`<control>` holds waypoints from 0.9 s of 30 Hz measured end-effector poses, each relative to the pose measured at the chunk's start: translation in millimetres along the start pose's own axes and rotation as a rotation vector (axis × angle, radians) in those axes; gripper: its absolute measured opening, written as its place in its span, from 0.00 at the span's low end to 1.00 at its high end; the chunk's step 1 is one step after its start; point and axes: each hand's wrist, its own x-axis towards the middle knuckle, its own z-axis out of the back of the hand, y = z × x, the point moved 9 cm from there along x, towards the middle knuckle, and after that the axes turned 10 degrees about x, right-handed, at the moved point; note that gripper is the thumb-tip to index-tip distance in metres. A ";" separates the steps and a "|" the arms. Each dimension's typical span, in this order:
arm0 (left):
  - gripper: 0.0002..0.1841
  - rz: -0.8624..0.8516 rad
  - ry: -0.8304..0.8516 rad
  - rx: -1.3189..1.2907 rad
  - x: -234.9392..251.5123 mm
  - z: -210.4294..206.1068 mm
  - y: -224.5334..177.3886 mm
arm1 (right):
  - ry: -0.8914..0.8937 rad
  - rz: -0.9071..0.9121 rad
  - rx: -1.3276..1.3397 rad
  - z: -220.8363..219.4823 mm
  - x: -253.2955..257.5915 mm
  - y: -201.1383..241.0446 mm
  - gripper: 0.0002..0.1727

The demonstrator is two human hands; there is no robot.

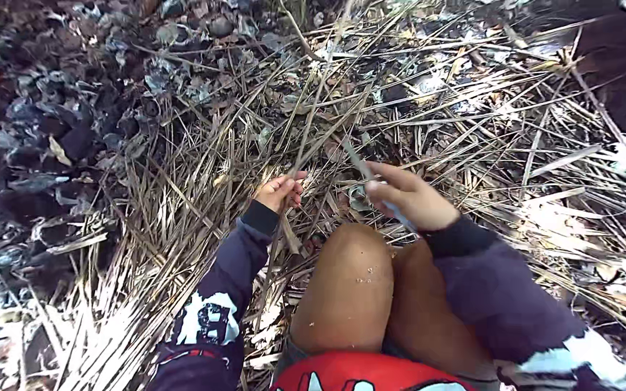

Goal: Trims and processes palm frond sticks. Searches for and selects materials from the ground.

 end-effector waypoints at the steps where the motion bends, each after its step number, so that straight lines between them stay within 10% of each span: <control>1: 0.19 -0.016 0.053 0.003 -2.2 -10.0 -5.2 | 0.035 -0.049 -0.009 -9.1 9.7 -3.3 0.27; 9: 0.22 -0.103 0.239 0.020 -21.5 -40.5 -34.1 | 0.182 -0.118 0.219 -27.4 63.8 3.7 0.21; 20: 0.16 0.001 0.135 0.125 -70.8 -32.3 6.4 | -0.157 0.145 0.452 73.7 52.7 12.9 0.21; 27: 0.15 -0.085 -0.058 0.100 -68.2 -50.9 -59.5 | 0.184 0.126 0.375 -16.8 14.0 22.0 0.27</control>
